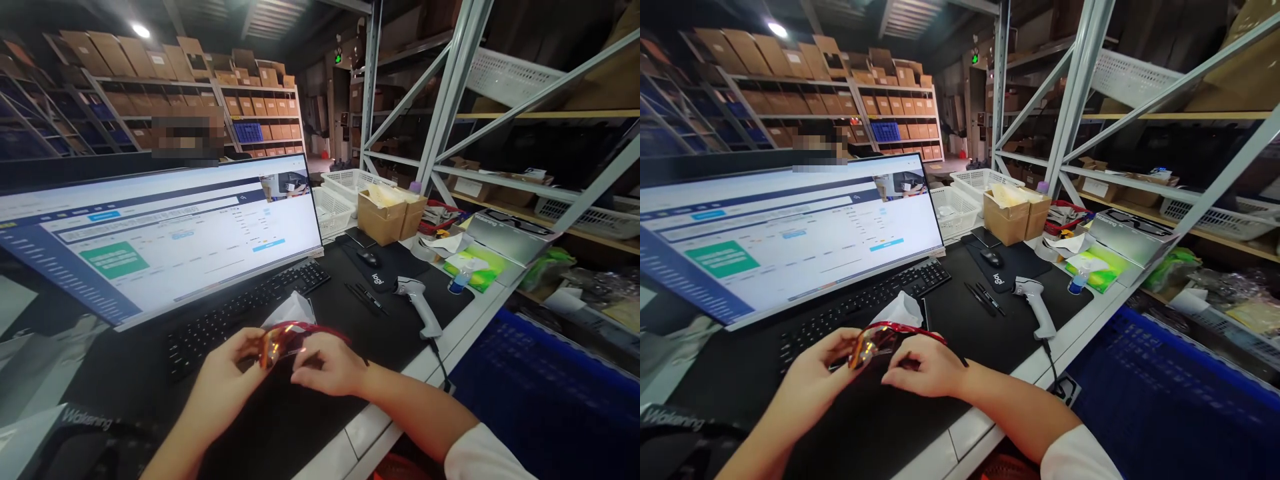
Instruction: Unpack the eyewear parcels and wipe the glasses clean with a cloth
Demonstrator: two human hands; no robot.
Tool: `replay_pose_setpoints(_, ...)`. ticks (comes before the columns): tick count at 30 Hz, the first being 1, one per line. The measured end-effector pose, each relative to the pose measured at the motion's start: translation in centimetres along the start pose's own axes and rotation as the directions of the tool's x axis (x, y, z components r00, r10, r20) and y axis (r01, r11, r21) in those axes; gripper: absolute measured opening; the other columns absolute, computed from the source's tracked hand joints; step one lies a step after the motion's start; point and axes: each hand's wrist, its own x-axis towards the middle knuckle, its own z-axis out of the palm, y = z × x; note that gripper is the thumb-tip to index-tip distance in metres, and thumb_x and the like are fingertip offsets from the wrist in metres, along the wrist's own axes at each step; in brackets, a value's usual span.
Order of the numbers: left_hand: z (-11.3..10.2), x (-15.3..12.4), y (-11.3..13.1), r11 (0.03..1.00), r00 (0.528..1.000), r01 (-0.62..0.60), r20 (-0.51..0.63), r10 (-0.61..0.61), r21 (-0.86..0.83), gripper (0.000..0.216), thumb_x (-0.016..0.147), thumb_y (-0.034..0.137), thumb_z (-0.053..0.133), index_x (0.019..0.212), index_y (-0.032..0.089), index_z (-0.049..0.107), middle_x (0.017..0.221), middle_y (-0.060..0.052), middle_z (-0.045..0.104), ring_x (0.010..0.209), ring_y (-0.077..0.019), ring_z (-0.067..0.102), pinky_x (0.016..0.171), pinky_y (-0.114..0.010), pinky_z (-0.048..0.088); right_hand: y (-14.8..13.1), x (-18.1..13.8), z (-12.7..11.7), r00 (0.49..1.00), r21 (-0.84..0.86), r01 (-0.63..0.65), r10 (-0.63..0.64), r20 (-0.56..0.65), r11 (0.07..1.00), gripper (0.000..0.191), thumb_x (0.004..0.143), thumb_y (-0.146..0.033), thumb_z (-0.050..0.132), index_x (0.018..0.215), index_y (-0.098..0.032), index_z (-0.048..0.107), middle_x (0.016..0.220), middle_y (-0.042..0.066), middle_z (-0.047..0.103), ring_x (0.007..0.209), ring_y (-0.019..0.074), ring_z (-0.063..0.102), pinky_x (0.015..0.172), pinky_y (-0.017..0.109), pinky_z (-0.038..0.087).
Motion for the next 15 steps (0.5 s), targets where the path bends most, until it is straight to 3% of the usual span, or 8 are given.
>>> replay_pose_setpoints(2,0.2,-0.1,0.0,0.997,1.000,0.018,-0.017,-0.019,-0.077,0.046,0.068,0.049,0.084,0.096,0.017,0.068,0.098,-0.011,0.077,0.089,-0.0288,0.074,0.080,-0.038,0.061,0.1,-0.2,0.4,0.995,0.022,-0.014,0.016,-0.101,1.000,0.034,0.089,-0.048,0.069,0.070,-0.020,0.064,0.063,-0.002,0.055,0.059,0.0130,0.053,0.059,0.027,0.045)
replay_pose_setpoints(5,-0.5,0.1,0.2,0.935,0.984,0.023,-0.157,-0.084,-0.354,0.046,0.067,0.052,0.084,0.091,0.018,0.062,0.086,-0.007,0.076,0.084,-0.0292,0.074,0.067,-0.036,0.061,0.7,-0.4,0.8,0.970,0.136,-0.042,0.072,-0.230,0.990,0.041,0.095,-0.050,0.058,0.066,-0.020,0.060,0.061,0.000,0.057,0.057,0.0136,0.054,0.058,0.028,0.047)
replay_pose_setpoints(7,-1.2,0.3,0.3,0.864,0.962,-0.017,-0.243,-0.122,-0.503,0.049,0.063,0.051,0.087,0.089,0.020,0.060,0.081,-0.004,0.076,0.079,-0.0277,0.074,0.065,-0.035,0.061,1.2,-0.4,0.8,0.967,0.144,-0.036,0.071,-0.246,0.989,0.039,0.095,-0.052,0.056,0.077,-0.019,0.066,0.066,0.001,0.062,0.062,0.0152,0.060,0.063,0.030,0.052)
replay_pose_setpoints(9,-1.8,0.6,0.4,0.821,0.944,-0.060,-0.299,-0.137,-0.567,0.051,0.058,0.049,0.090,0.089,0.021,0.061,0.077,-0.002,0.075,0.076,-0.0260,0.073,0.065,-0.035,0.061,1.4,-0.1,-0.2,0.976,0.038,0.004,0.004,-0.217,0.999,0.037,0.091,-0.052,0.063,0.104,-0.018,0.070,0.082,0.004,0.069,0.072,0.0168,0.065,0.071,0.032,0.056)
replay_pose_setpoints(11,-2.6,0.9,0.4,0.810,0.926,-0.081,-0.344,-0.154,-0.581,0.050,0.058,0.047,0.091,0.091,0.021,0.065,0.075,-0.001,0.075,0.075,-0.0256,0.073,0.064,-0.035,0.061,1.0,0.7,-2.8,0.978,-0.163,0.042,-0.073,-0.194,0.986,0.042,0.088,-0.043,0.068,0.122,-0.018,0.065,0.099,0.008,0.071,0.085,0.0182,0.067,0.081,0.035,0.057)
replay_pose_setpoints(12,-3.0,1.0,0.4,0.808,0.912,-0.099,-0.378,-0.160,-0.580,0.047,0.060,0.046,0.090,0.093,0.022,0.067,0.075,0.000,0.075,0.075,-0.0253,0.072,0.064,-0.035,0.061,0.5,1.2,-4.7,0.975,-0.265,0.020,-0.077,-0.210,0.964,0.039,0.087,-0.037,0.070,0.122,-0.019,0.066,0.104,0.008,0.072,0.090,0.0187,0.067,0.085,0.036,0.056)
replay_pose_setpoints(14,-3.8,1.1,0.5,0.814,0.877,-0.145,-0.453,-0.157,-0.563,0.041,0.064,0.043,0.088,0.097,0.025,0.070,0.076,0.002,0.075,0.075,-0.0242,0.072,0.066,-0.037,0.061,-0.5,2.5,-9.5,0.949,-0.395,-0.109,-0.022,-0.315,0.912,0.020,0.086,-0.030,0.072,0.103,-0.020,0.072,0.103,0.007,0.073,0.098,0.0202,0.067,0.094,0.038,0.054)
replay_pose_setpoints(15,-4.1,1.1,0.7,0.818,0.857,-0.179,-0.494,-0.143,-0.547,0.038,0.066,0.041,0.087,0.097,0.026,0.070,0.076,0.003,0.075,0.075,-0.0234,0.071,0.068,-0.038,0.061,-1.1,3.1,-12.0,0.894,-0.395,-0.244,0.047,-0.446,0.886,0.016,0.081,-0.030,0.079,0.093,-0.021,0.073,0.097,0.004,0.073,0.095,0.0197,0.068,0.092,0.036,0.055)
